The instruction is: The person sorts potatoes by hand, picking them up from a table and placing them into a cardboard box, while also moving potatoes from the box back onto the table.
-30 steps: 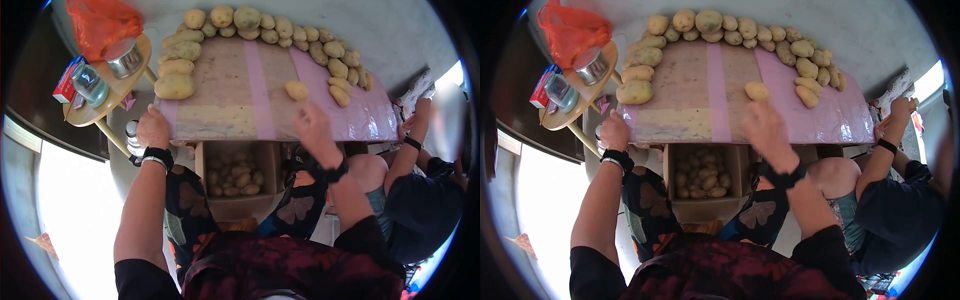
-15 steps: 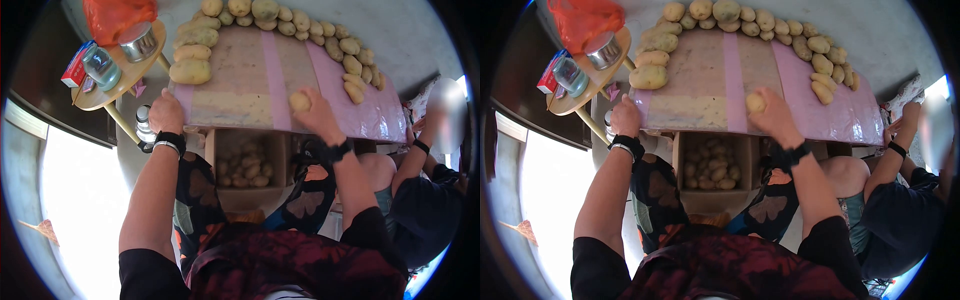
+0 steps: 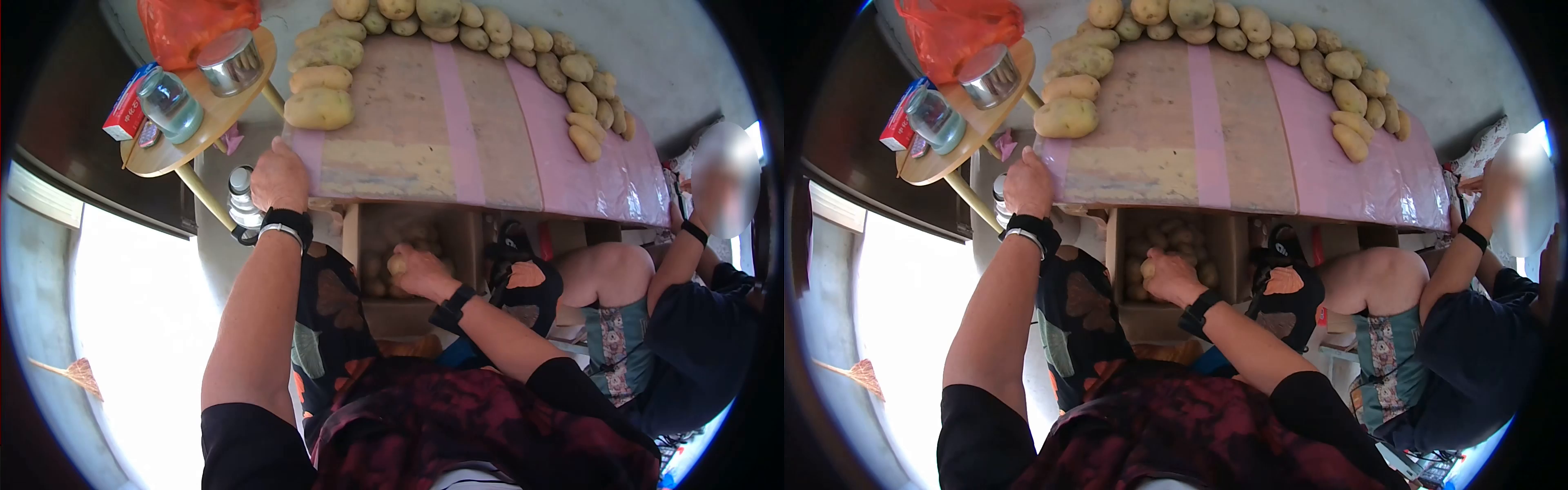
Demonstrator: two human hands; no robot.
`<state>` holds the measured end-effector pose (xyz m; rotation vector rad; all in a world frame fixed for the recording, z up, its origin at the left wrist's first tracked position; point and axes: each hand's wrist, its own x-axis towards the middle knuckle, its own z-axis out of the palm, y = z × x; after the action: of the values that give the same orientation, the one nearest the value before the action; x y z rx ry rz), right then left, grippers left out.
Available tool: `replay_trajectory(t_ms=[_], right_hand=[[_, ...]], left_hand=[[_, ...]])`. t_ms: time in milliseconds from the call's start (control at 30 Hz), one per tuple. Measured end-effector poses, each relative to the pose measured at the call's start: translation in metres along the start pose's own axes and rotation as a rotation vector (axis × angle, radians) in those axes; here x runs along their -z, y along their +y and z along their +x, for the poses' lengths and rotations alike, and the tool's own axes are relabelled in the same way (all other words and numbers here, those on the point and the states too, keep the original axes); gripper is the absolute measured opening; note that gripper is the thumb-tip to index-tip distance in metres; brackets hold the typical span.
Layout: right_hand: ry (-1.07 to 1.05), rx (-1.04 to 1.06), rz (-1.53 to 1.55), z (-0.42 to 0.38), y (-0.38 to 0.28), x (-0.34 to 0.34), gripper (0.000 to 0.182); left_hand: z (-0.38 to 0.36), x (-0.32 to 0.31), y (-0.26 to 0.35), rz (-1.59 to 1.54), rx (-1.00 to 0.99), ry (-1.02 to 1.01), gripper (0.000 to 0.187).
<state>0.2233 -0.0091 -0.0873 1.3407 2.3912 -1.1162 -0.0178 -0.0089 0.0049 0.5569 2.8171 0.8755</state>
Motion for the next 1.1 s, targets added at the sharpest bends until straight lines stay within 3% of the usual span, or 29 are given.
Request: replay_trajectory(t_ms=[133,200,267,300,400,467,567,667,733,800,933,1100], right_hand=[[0.056,-0.123,-0.011,0.021,0.009,-0.023,0.053],[0.187,0.06,-0.174,0.028,0.028,-0.035,0.057],[0.124,0.039,-0.159,0.015,0.016,-0.016,0.053],[0.161,0.09,-0.128,0.004,0.008,-0.003,0.046],[0.206,0.226,0.046,-0.027,-0.01,0.041,0.03],[0.268,0.301,0.053,-0.044,-0.014,0.069,0.026],[0.641,0.479,0.185,-0.061,-0.004,0.125,0.012],[1.012,0.285,0.019,-0.046,0.047,0.179,0.012],[1.18,0.247,-0.134,-0.026,0.1,0.212,0.022],[1.231,-0.022,-0.219,-0.017,0.128,0.24,0.033],[1.277,-0.044,-0.282,-0.011,0.168,0.281,0.041],[1.15,-0.269,-0.215,0.001,0.187,0.298,0.052]], left_hand=[[0.005,-0.007,-0.008,0.016,-0.031,-0.002,0.055],[0.014,-0.024,-0.02,0.18,-0.229,0.1,0.049],[0.024,-0.039,-0.038,0.287,-0.533,0.262,0.033],[0.024,-0.04,-0.04,0.303,-0.567,0.296,0.031],[0.014,-0.021,-0.022,0.097,-0.3,0.123,0.052],[0.011,-0.018,-0.018,0.05,-0.229,0.091,0.053],[0.013,-0.018,-0.02,0.04,-0.229,0.086,0.054],[0.009,-0.014,-0.017,0.049,-0.206,0.081,0.054],[0.008,-0.012,-0.015,0.045,-0.167,0.074,0.054],[0.004,-0.009,-0.011,0.036,-0.164,0.073,0.054],[0.001,-0.007,-0.009,0.02,-0.152,0.086,0.052],[0.008,-0.011,-0.015,0.038,-0.171,0.06,0.051]])
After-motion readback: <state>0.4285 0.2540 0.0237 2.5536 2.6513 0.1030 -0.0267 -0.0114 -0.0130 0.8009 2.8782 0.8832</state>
